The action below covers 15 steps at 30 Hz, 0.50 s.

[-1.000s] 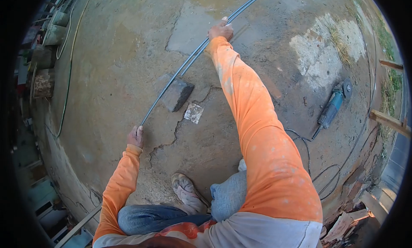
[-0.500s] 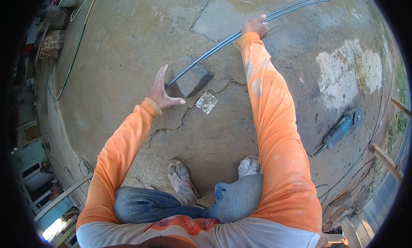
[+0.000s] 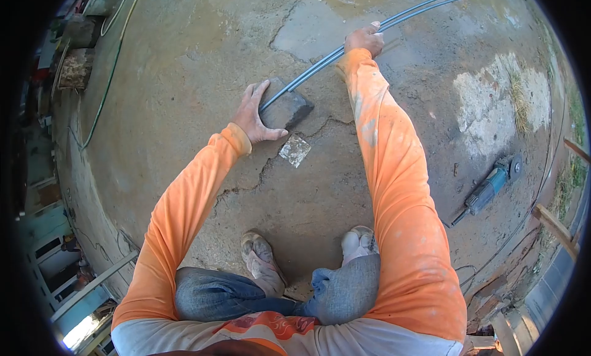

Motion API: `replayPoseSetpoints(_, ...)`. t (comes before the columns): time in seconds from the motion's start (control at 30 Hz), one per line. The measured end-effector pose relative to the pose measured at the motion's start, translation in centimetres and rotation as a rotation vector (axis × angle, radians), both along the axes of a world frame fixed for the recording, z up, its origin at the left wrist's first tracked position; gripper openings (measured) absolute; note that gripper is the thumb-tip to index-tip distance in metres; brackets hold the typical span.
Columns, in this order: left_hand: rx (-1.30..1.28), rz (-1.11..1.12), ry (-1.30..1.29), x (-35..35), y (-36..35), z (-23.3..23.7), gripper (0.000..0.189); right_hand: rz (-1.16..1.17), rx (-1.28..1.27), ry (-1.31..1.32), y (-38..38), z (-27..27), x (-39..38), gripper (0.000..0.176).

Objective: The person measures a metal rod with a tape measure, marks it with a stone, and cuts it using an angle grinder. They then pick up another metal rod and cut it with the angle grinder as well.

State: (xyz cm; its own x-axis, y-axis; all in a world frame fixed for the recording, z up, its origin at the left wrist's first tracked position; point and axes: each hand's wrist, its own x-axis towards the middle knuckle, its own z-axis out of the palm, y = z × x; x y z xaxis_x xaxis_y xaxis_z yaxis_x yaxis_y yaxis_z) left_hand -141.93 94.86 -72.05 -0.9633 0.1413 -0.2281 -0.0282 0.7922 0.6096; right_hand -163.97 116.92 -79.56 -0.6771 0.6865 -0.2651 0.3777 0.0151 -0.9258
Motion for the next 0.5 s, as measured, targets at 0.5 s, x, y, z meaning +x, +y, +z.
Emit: replayPoseSetpoints(0.5, -0.008, -0.070, 0.049, 0.5, -1.0, -0.3, 0.118, 0.025, -0.070, -0.009, 0.2, 1.7, 1.2, 0.056)
